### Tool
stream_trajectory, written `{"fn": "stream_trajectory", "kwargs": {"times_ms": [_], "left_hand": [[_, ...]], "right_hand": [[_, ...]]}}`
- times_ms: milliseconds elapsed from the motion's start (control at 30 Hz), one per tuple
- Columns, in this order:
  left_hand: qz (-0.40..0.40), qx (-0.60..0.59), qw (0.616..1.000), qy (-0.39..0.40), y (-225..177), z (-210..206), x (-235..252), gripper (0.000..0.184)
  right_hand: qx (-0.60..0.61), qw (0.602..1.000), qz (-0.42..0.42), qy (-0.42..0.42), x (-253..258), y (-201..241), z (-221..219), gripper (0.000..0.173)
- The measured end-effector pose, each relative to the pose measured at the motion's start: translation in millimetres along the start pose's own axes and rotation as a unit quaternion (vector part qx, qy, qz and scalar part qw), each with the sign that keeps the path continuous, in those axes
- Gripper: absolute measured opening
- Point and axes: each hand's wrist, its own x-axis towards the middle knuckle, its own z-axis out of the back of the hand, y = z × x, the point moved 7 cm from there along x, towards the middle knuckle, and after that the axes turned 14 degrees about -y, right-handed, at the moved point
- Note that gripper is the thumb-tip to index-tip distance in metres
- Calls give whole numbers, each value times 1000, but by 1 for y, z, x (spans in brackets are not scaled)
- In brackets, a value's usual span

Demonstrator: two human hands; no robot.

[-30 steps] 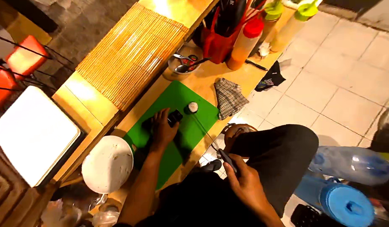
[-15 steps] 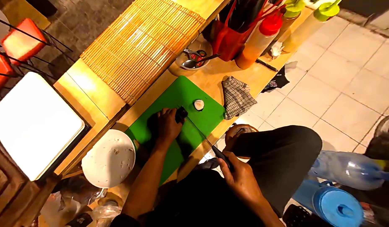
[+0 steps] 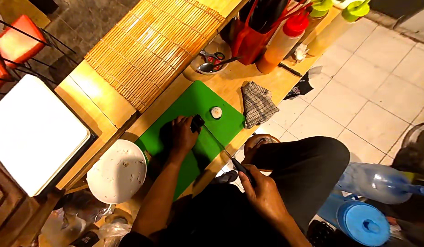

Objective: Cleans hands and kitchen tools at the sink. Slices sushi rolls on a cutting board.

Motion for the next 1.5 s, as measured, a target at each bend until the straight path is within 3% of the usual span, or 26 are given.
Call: {"fn": "stream_trajectory", "kwargs": {"times_ms": [433, 633, 1167, 1267, 1433, 1500], "left_hand": [[-1, 15, 1000, 10, 0, -1, -2, 49], [-8, 18, 1000, 0, -2, -1, -1, 40], [-23, 0, 1000, -12, -5, -2, -3, 25], [-12, 0, 1000, -13, -6, -2, -3, 26], [9, -14, 1000, -2, -3, -7, -2, 29], [8, -15, 1000, 14, 1, -7, 0, 28]], "right_hand": [[-69, 998, 4, 10, 4, 26, 15, 50], [-96, 995, 20, 14, 15, 39, 17, 49], [-48, 991, -32, 124, 84, 40, -66, 34], [-52, 992, -32, 114, 76, 30, -66, 37], [-65, 995, -6, 78, 26, 9, -20, 43], [-56, 993, -11, 101, 38, 14, -35, 40]]}}
